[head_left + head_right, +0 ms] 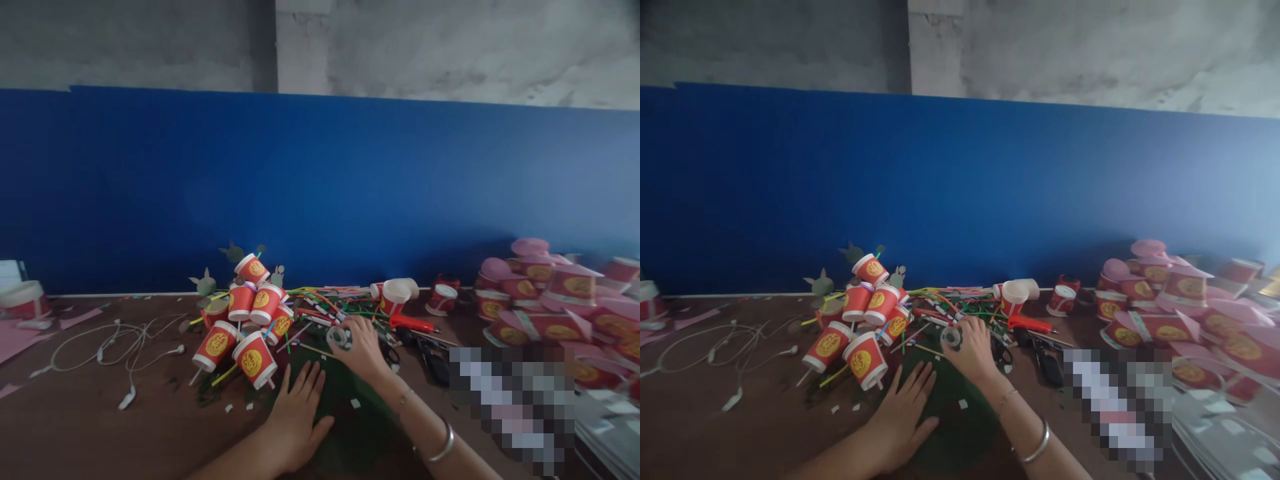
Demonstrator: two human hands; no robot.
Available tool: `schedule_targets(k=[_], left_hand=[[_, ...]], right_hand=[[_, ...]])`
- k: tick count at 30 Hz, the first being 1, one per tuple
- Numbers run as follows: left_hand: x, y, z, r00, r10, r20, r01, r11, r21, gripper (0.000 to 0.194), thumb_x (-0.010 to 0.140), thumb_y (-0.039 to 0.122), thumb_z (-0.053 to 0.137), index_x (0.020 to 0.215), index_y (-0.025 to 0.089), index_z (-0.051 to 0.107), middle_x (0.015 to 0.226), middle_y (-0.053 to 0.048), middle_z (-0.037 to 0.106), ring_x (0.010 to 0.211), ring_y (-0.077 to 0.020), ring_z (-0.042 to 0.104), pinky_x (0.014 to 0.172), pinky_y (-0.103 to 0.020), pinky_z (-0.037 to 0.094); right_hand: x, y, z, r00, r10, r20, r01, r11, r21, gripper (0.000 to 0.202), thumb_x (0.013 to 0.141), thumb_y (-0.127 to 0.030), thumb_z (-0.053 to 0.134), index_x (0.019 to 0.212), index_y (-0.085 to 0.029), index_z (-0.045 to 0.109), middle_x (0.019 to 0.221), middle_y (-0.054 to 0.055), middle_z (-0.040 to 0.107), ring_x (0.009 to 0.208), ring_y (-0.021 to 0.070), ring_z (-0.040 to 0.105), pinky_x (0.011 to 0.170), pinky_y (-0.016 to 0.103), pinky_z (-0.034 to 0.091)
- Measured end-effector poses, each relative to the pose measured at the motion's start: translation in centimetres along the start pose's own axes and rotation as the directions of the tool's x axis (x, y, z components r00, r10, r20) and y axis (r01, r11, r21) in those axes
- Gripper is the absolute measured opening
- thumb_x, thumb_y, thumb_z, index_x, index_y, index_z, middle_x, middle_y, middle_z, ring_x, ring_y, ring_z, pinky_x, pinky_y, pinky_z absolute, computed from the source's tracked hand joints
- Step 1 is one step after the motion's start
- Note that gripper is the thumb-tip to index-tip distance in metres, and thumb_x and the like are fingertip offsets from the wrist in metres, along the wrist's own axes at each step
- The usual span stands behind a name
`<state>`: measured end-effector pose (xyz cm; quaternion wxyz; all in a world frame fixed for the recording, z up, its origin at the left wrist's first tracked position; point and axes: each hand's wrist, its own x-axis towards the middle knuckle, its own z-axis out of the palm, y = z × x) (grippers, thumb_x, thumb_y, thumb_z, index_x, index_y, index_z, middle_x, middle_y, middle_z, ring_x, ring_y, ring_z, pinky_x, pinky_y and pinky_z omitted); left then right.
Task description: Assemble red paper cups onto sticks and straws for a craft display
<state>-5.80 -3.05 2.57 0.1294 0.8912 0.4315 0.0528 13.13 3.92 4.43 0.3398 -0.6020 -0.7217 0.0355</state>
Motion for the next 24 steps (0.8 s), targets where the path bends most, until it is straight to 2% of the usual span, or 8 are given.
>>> schedule_targets(k=[2, 4, 5, 10, 15, 17, 20, 24], left_hand=[[0.1, 0.1, 0.3, 0.999, -0.039, 0.01, 0.039, 0.999, -0.004, 0.066, 0.091, 0.053, 0.019, 0.144, 0.013, 0.017, 0.151, -0.013, 0.017, 0.14, -0.0297, 0.01, 0.11, -0.061, 0.008], [0.1, 0.2, 0.4, 0.998, -0.061, 0.007, 0.061, 0.998, -0.008, 0.067, 0.091, 0.053, 0.018, 0.143, 0.011, 0.019, 0.15, -0.014, 0.019, 0.139, -0.0291, 0.012, 0.111, -0.058, 0.007], [-0.1, 0.3, 0.4, 0.998, -0.068, -0.004, 0.068, 0.998, -0.007, 0.068, 0.091, 0.054, 0.019, 0.143, 0.01, 0.021, 0.149, -0.014, 0.021, 0.139, -0.0291, 0.013, 0.112, -0.057, 0.008], [-2.6, -0.9, 1.2, 0.987, -0.114, -0.111, 0.124, 0.989, 0.081, 0.07, 0.09, 0.054, 0.027, 0.139, 0.005, 0.031, 0.147, -0.02, 0.025, 0.137, -0.0332, 0.017, 0.111, -0.052, 0.02], [-5.1, -3.5, 4.0, 0.948, -0.063, -0.313, 0.116, 0.981, 0.154, 0.064, 0.09, 0.045, 0.038, 0.14, 0.007, 0.03, 0.146, -0.021, 0.028, 0.134, -0.0349, 0.025, 0.104, -0.046, 0.038], [-5.4, -3.9, 4.6, 0.925, -0.026, -0.379, 0.083, 0.987, 0.135, 0.064, 0.091, 0.036, 0.04, 0.145, 0.011, 0.015, 0.147, -0.02, 0.025, 0.135, -0.0337, 0.024, 0.103, -0.047, 0.039], [-5.1, -3.6, 4.1, 0.908, -0.011, -0.419, 0.012, 1.0, 0.0, 0.066, 0.09, 0.016, 0.036, 0.146, 0.02, 0.0, 0.151, -0.014, 0.02, 0.137, -0.0297, 0.021, 0.104, -0.048, 0.038], [-4.1, -2.5, 2.8, 0.893, -0.066, -0.444, -0.104, 0.931, -0.349, 0.074, 0.082, -0.001, 0.028, 0.146, 0.025, 0.002, 0.152, -0.007, 0.02, 0.138, -0.0217, 0.021, 0.111, -0.043, 0.03]], right_hand=[[-1.0, -1.7, 0.5, 0.985, 0.051, 0.167, -0.092, 0.965, 0.247, 0.023, 0.069, -0.031, 0.062, 0.087, -0.019, 0.057, 0.092, 0.007, 0.062, 0.088, 0.0232, 0.056, 0.077, 0.034, 0.044], [-2.2, -2.9, 1.4, 0.918, 0.065, 0.391, -0.249, 0.862, 0.441, 0.02, 0.072, -0.034, 0.059, 0.084, -0.018, 0.057, 0.077, 0.003, 0.062, 0.072, 0.0185, 0.057, 0.064, 0.028, 0.045], [-2.7, -3.2, 1.8, 0.901, 0.071, 0.427, -0.294, 0.825, 0.483, 0.018, 0.072, -0.033, 0.059, 0.082, -0.018, 0.056, 0.073, 0.001, 0.061, 0.069, 0.0172, 0.056, 0.062, 0.027, 0.044], [-3.4, -2.1, 3.0, 0.884, 0.064, 0.463, -0.364, 0.716, 0.595, 0.021, 0.068, -0.03, 0.062, 0.084, -0.017, 0.055, 0.075, 0.0, 0.06, 0.069, 0.0147, 0.055, 0.063, 0.025, 0.043], [-2.8, -1.9, 2.6, 0.872, 0.084, 0.483, -0.407, 0.673, 0.617, 0.021, 0.069, -0.03, 0.063, 0.082, -0.017, 0.054, 0.072, -0.001, 0.059, 0.068, 0.0138, 0.055, 0.063, 0.024, 0.043], [-3.1, -2.6, 2.1, 0.875, 0.058, 0.48, -0.368, 0.725, 0.583, 0.021, 0.069, -0.029, 0.063, 0.084, -0.017, 0.054, 0.075, 0.0, 0.06, 0.069, 0.0141, 0.056, 0.063, 0.024, 0.043], [-3.9, -3.6, 1.5, 0.911, -0.031, 0.41, -0.193, 0.848, 0.494, 0.023, 0.067, -0.023, 0.063, 0.088, -0.017, 0.056, 0.083, 0.002, 0.061, 0.076, 0.0167, 0.056, 0.068, 0.026, 0.044], [-4.9, -4.2, 1.1, 0.915, -0.201, 0.351, 0.054, 0.92, 0.388, 0.039, 0.063, -0.019, 0.067, 0.101, -0.017, 0.057, 0.099, 0.007, 0.059, 0.094, 0.0219, 0.053, 0.085, 0.033, 0.042]])
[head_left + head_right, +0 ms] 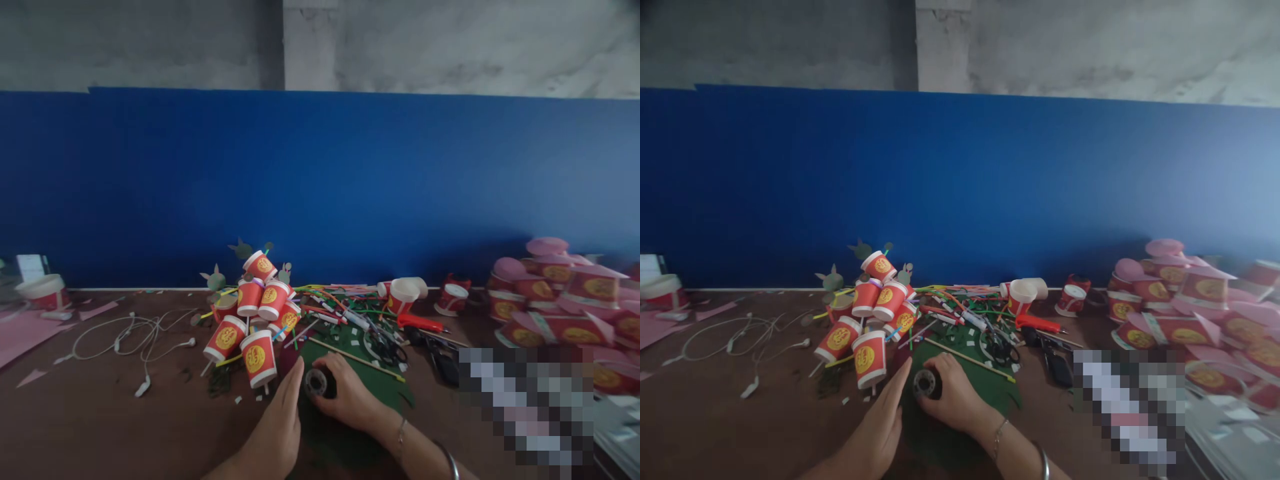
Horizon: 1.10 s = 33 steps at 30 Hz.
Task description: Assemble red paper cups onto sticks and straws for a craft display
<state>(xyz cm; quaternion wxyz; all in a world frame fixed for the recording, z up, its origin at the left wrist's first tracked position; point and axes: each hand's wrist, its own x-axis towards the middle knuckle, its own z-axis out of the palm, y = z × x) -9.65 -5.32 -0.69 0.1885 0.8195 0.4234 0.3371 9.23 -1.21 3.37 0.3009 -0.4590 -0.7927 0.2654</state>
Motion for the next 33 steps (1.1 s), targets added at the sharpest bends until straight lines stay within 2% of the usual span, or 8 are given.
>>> schedule_targets(k=[4, 7, 9, 12, 18, 22, 25, 33], left_hand=[[1.4, 0.4, 0.3, 0.978, -0.203, -0.053, 0.173, 0.923, -0.343, 0.079, 0.07, -0.003, 0.032, 0.144, 0.02, 0.014, 0.15, -0.008, 0.027, 0.137, -0.0216, 0.025, 0.113, -0.044, 0.025], [2.0, 0.4, 0.7, 0.958, -0.283, -0.057, 0.226, 0.859, -0.459, 0.079, 0.067, -0.002, 0.035, 0.142, 0.018, 0.018, 0.146, -0.01, 0.032, 0.135, -0.0226, 0.029, 0.112, -0.045, 0.025], [2.0, 0.5, 0.8, 0.964, -0.257, -0.067, 0.206, 0.883, -0.423, 0.073, 0.072, 0.004, 0.04, 0.141, 0.019, 0.02, 0.145, -0.011, 0.033, 0.135, -0.0246, 0.029, 0.112, -0.047, 0.024], [1.8, 0.5, 0.9, 0.979, -0.202, -0.036, 0.182, 0.936, -0.302, 0.073, 0.075, 0.015, 0.054, 0.14, 0.02, 0.022, 0.141, -0.013, 0.038, 0.132, -0.0271, 0.034, 0.11, -0.048, 0.027], [1.8, 0.3, 1.1, 0.974, -0.227, 0.021, 0.226, 0.952, -0.204, 0.067, 0.075, 0.009, 0.047, 0.138, 0.019, 0.028, 0.133, -0.013, 0.048, 0.123, -0.0237, 0.046, 0.107, -0.046, 0.033], [1.9, 0.3, 0.8, 0.963, -0.262, 0.067, 0.27, 0.942, -0.198, 0.076, 0.069, 0.009, 0.055, 0.139, 0.019, 0.029, 0.133, -0.012, 0.049, 0.124, -0.0254, 0.045, 0.107, -0.045, 0.033], [1.8, 0.3, 0.7, 0.951, -0.283, 0.126, 0.303, 0.934, -0.189, 0.081, 0.065, 0.008, 0.059, 0.139, 0.021, 0.029, 0.141, -0.012, 0.041, 0.131, -0.0268, 0.036, 0.11, -0.046, 0.028], [2.6, -0.4, 0.5, 0.971, -0.212, 0.111, 0.229, 0.958, -0.172, 0.061, 0.077, 0.01, 0.048, 0.136, 0.022, 0.036, 0.14, -0.011, 0.043, 0.131, -0.0238, 0.036, 0.109, -0.044, 0.029]], right_hand=[[-0.2, 0.1, -0.1, 0.998, 0.0, 0.058, -0.001, 1.0, 0.012, 0.071, 0.055, -0.029, 0.077, 0.119, -0.015, 0.049, 0.105, 0.009, 0.058, 0.097, 0.0248, 0.052, 0.09, 0.038, 0.04], [0.1, 0.5, -0.6, 0.999, 0.039, 0.02, -0.042, 0.987, 0.156, 0.055, 0.07, -0.032, 0.065, 0.119, -0.015, 0.047, 0.1, 0.008, 0.059, 0.091, 0.0212, 0.055, 0.084, 0.034, 0.043], [0.4, 0.9, -0.9, 0.995, 0.084, -0.055, -0.068, 0.968, 0.24, 0.035, 0.081, -0.032, 0.05, 0.112, -0.016, 0.05, 0.091, 0.006, 0.06, 0.082, 0.0181, 0.056, 0.076, 0.03, 0.045], [0.6, 1.2, -1.2, 0.98, 0.13, -0.151, -0.089, 0.963, 0.255, 0.025, 0.085, -0.033, 0.042, 0.096, -0.016, 0.056, 0.076, 0.003, 0.059, 0.07, 0.016, 0.054, 0.065, 0.027, 0.043], [0.5, 1.3, -0.8, 0.991, 0.072, -0.111, -0.062, 0.994, 0.092, 0.021, 0.084, -0.027, 0.047, 0.07, -0.016, 0.059, 0.062, 0.0, 0.056, 0.058, 0.0127, 0.048, 0.056, 0.023, 0.036], [0.7, 1.4, -0.8, 0.991, 0.068, -0.113, -0.065, 0.998, 0.024, 0.018, 0.081, -0.022, 0.049, 0.069, -0.015, 0.061, 0.06, 0.0, 0.056, 0.057, 0.0121, 0.048, 0.055, 0.022, 0.034], [0.9, 1.6, -0.7, 0.991, 0.095, -0.097, -0.093, 0.995, 0.018, 0.015, 0.078, -0.018, 0.05, 0.07, -0.015, 0.062, 0.062, 0.0, 0.058, 0.058, 0.0123, 0.049, 0.055, 0.021, 0.035], [0.9, 2.0, -0.4, 0.986, 0.132, -0.105, -0.133, 0.991, -0.001, 0.015, 0.075, -0.013, 0.048, 0.073, -0.016, 0.062, 0.064, 0.001, 0.059, 0.059, 0.0127, 0.052, 0.056, 0.021, 0.037]])
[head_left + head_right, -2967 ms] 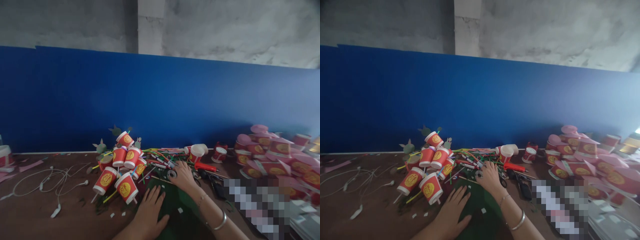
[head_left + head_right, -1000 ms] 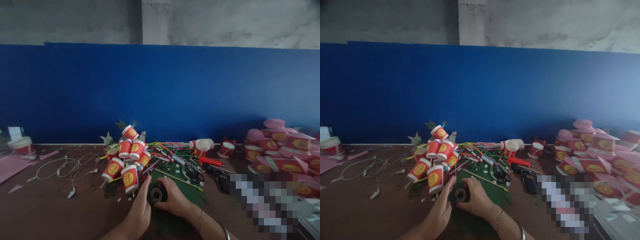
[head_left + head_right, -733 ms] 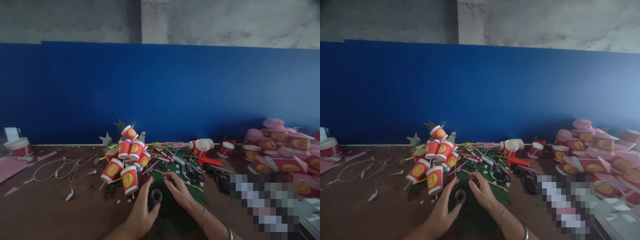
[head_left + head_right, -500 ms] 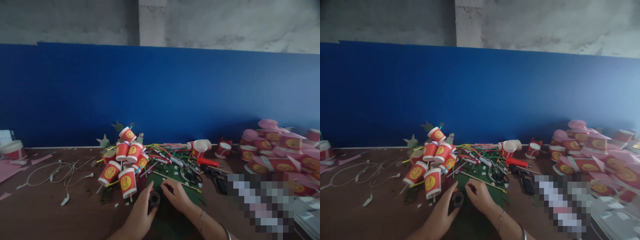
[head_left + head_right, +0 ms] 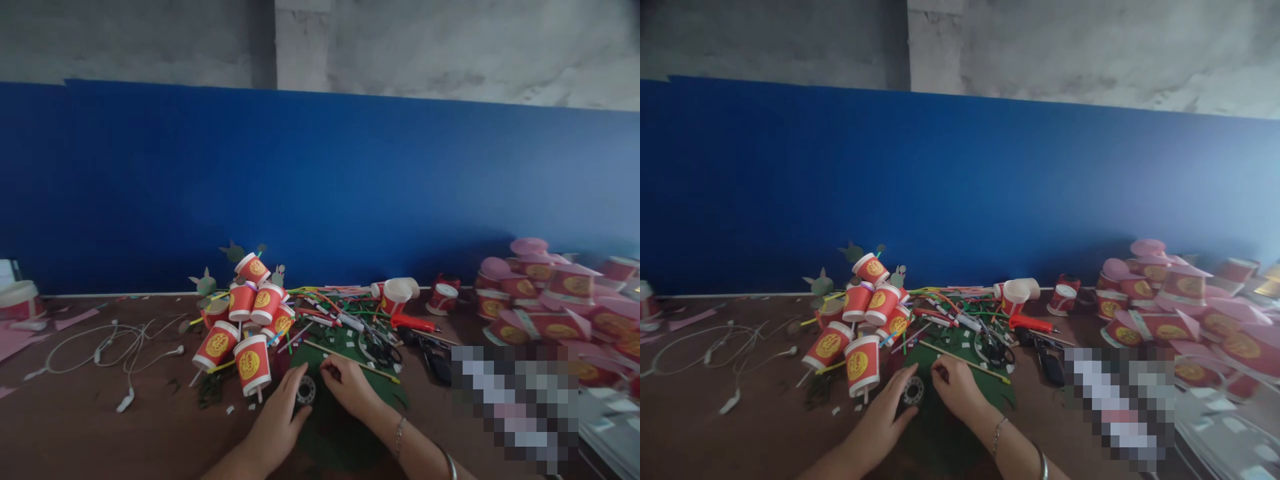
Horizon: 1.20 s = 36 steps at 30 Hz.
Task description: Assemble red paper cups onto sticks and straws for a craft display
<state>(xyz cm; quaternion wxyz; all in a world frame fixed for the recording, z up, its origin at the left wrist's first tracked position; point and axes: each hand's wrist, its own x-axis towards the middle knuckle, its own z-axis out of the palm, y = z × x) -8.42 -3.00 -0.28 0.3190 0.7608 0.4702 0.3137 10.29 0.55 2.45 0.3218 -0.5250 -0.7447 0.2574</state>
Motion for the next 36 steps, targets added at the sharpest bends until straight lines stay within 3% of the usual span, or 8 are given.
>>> schedule_targets(k=[8, 19, 25, 29, 32, 36], left_hand=[[0.6, 0.1, -0.7, 0.997, 0.067, 0.039, -0.068, 0.997, 0.029, 0.055, 0.083, 0.014, 0.045, 0.136, 0.02, 0.035, 0.139, -0.012, 0.042, 0.13, -0.0231, 0.038, 0.109, -0.044, 0.031], [1.3, 0.6, -0.3, 0.99, 0.119, 0.075, -0.133, 0.965, 0.225, 0.052, 0.088, 0.019, 0.035, 0.141, 0.018, 0.03, 0.145, -0.011, 0.036, 0.134, -0.0236, 0.031, 0.11, -0.045, 0.03], [0.7, 0.8, -0.6, 0.998, 0.048, 0.044, -0.056, 0.98, 0.191, 0.062, 0.082, 0.019, 0.045, 0.141, 0.018, 0.028, 0.141, -0.014, 0.04, 0.131, -0.0259, 0.035, 0.108, -0.045, 0.031], [0.8, 1.1, -0.7, 0.998, 0.012, 0.068, -0.022, 0.99, 0.141, 0.076, 0.074, 0.028, 0.059, 0.142, 0.017, 0.026, 0.142, -0.015, 0.038, 0.132, -0.0285, 0.033, 0.109, -0.046, 0.028], [1.1, 1.1, -0.7, 0.993, -0.044, 0.109, 0.028, 0.989, 0.146, 0.094, 0.062, 0.029, 0.07, 0.142, 0.013, 0.024, 0.145, -0.017, 0.033, 0.134, -0.0306, 0.028, 0.11, -0.046, 0.025], [1.5, 1.1, -0.7, 0.993, -0.078, 0.092, 0.064, 0.988, 0.139, 0.094, 0.062, 0.025, 0.067, 0.143, 0.013, 0.021, 0.147, -0.017, 0.03, 0.135, -0.0295, 0.027, 0.111, -0.045, 0.022]], right_hand=[[0.1, 0.2, 0.3, 1.0, 0.002, -0.007, -0.002, 0.999, -0.043, 0.015, 0.072, -0.011, 0.049, 0.075, -0.017, 0.062, 0.065, 0.001, 0.058, 0.06, 0.0137, 0.052, 0.057, 0.022, 0.037], [0.1, 0.4, 0.1, 1.0, -0.015, -0.012, 0.014, 0.999, -0.042, 0.015, 0.073, -0.01, 0.049, 0.076, -0.016, 0.063, 0.067, 0.002, 0.06, 0.062, 0.0147, 0.054, 0.059, 0.023, 0.039], [0.2, 0.4, -0.1, 1.0, -0.005, -0.019, 0.005, 1.0, 0.004, 0.016, 0.076, -0.013, 0.049, 0.074, -0.016, 0.065, 0.067, 0.002, 0.063, 0.062, 0.0147, 0.055, 0.059, 0.023, 0.04], [0.2, 0.4, -0.2, 0.999, -0.021, -0.025, 0.022, 1.0, 0.006, 0.017, 0.078, -0.015, 0.049, 0.075, -0.016, 0.065, 0.068, 0.002, 0.065, 0.063, 0.0154, 0.057, 0.06, 0.023, 0.042], [1.4, 0.1, -0.7, 0.998, -0.043, -0.048, 0.038, 0.995, -0.092, 0.019, 0.081, -0.015, 0.047, 0.08, -0.016, 0.066, 0.075, 0.004, 0.067, 0.07, 0.0162, 0.06, 0.065, 0.024, 0.045], [5.5, -0.4, -1.5, 0.996, -0.081, -0.033, 0.066, 0.944, -0.322, 0.024, 0.083, -0.011, 0.045, 0.093, -0.014, 0.067, 0.095, 0.009, 0.068, 0.093, 0.0185, 0.059, 0.086, 0.026, 0.042]])
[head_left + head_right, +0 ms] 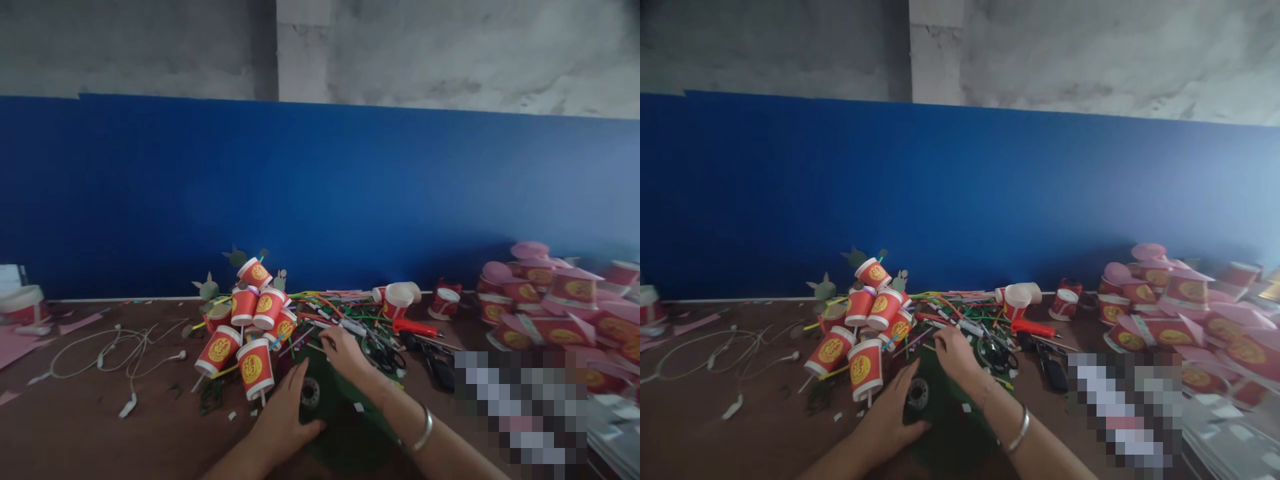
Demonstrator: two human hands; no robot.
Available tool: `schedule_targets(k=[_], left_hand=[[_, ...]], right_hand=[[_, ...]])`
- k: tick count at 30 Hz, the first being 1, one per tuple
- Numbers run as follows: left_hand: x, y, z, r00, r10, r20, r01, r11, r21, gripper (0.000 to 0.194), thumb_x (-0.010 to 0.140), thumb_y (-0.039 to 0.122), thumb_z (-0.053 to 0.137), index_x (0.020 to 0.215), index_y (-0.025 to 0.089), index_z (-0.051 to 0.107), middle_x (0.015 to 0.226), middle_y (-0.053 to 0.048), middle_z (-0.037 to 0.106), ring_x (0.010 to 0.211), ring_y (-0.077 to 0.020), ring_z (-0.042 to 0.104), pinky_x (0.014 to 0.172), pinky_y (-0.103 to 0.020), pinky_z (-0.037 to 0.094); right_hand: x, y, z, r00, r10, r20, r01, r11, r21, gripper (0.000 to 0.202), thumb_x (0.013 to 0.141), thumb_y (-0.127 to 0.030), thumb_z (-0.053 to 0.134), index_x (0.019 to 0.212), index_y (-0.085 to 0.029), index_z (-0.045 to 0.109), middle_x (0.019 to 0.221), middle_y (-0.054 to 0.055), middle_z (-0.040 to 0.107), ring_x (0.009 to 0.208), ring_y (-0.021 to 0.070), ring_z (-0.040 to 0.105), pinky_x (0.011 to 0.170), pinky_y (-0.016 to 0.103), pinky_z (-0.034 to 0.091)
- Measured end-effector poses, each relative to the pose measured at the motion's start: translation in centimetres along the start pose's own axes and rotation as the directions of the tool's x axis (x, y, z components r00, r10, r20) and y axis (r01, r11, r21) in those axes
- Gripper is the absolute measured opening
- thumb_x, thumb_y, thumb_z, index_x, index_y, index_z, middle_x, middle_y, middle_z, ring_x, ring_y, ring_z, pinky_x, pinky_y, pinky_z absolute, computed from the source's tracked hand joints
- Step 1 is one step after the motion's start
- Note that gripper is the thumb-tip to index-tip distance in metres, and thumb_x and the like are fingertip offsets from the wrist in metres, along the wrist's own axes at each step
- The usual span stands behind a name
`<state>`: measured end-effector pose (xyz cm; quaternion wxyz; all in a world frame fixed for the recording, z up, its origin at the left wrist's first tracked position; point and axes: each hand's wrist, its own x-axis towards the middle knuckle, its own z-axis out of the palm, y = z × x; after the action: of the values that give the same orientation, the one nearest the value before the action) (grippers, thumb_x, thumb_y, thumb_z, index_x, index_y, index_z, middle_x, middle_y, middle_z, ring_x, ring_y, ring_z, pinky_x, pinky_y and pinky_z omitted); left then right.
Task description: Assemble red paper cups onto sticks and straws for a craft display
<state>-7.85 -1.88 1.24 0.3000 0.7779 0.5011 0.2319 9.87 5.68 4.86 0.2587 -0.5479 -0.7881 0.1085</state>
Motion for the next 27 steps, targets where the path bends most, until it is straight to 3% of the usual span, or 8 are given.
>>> schedule_targets(k=[4, 7, 13, 20, 23, 27], left_hand=[[0.0, 0.4, -0.3, 0.999, -0.033, 0.015, 0.033, 0.999, 0.002, 0.099, 0.06, 0.028, 0.069, 0.144, 0.012, 0.019, 0.148, -0.017, 0.029, 0.136, -0.0313, 0.024, 0.111, -0.047, 0.022], [-0.2, 0.6, -0.5, 0.999, -0.039, 0.023, 0.04, 0.999, -0.002, 0.102, 0.059, 0.029, 0.07, 0.144, 0.01, 0.018, 0.149, -0.018, 0.026, 0.137, -0.0321, 0.021, 0.112, -0.047, 0.02], [-0.2, 0.4, -0.5, 1.0, 0.016, -0.002, -0.016, 0.999, -0.043, 0.096, 0.063, 0.025, 0.066, 0.145, 0.014, 0.017, 0.148, -0.016, 0.028, 0.136, -0.0295, 0.024, 0.111, -0.047, 0.022], [-0.2, 0.1, -0.2, 0.999, 0.032, -0.037, -0.034, 0.998, -0.053, 0.092, 0.063, 0.025, 0.065, 0.143, 0.014, 0.022, 0.146, -0.015, 0.031, 0.135, -0.0306, 0.027, 0.11, -0.047, 0.025], [-0.2, 0.2, -0.2, 0.999, 0.028, -0.043, -0.031, 0.998, -0.058, 0.092, 0.063, 0.024, 0.065, 0.143, 0.013, 0.021, 0.146, -0.016, 0.031, 0.135, -0.0301, 0.027, 0.111, -0.046, 0.025], [-0.3, 0.5, -0.4, 0.999, 0.012, -0.038, -0.014, 0.998, -0.054, 0.091, 0.065, 0.022, 0.063, 0.143, 0.011, 0.019, 0.146, -0.017, 0.031, 0.135, -0.0285, 0.028, 0.112, -0.045, 0.023]], right_hand=[[4.4, 0.2, 0.6, 0.999, 0.029, 0.04, -0.023, 0.992, -0.125, 0.029, 0.076, -0.002, 0.045, 0.096, -0.008, 0.066, 0.101, 0.017, 0.065, 0.102, 0.0252, 0.055, 0.09, 0.033, 0.039], [6.0, 0.2, 1.5, 0.995, 0.056, 0.085, -0.038, 0.98, -0.197, 0.031, 0.072, 0.0, 0.047, 0.094, -0.008, 0.067, 0.101, 0.017, 0.064, 0.1, 0.0268, 0.056, 0.086, 0.033, 0.04], [5.6, 0.1, 1.8, 0.992, 0.072, 0.104, -0.041, 0.96, -0.275, 0.031, 0.073, -0.002, 0.05, 0.098, -0.01, 0.066, 0.105, 0.016, 0.062, 0.1, 0.0275, 0.056, 0.083, 0.032, 0.04], [6.4, 1.4, 0.4, 0.988, 0.127, 0.087, -0.097, 0.952, -0.289, 0.023, 0.087, -0.011, 0.045, 0.094, -0.012, 0.067, 0.101, 0.014, 0.064, 0.101, 0.0214, 0.057, 0.09, 0.03, 0.041], [7.5, 2.0, 0.4, 0.974, 0.204, 0.102, -0.163, 0.936, -0.313, 0.02, 0.09, -0.021, 0.051, 0.105, -0.012, 0.061, 0.109, 0.012, 0.06, 0.099, 0.0205, 0.058, 0.087, 0.036, 0.046], [8.7, 2.1, 1.1, 0.956, 0.265, 0.129, -0.212, 0.923, -0.322, 0.031, 0.089, -0.032, 0.055, 0.116, -0.017, 0.053, 0.117, 0.008, 0.056, 0.098, 0.02, 0.059, 0.081, 0.039, 0.051]])
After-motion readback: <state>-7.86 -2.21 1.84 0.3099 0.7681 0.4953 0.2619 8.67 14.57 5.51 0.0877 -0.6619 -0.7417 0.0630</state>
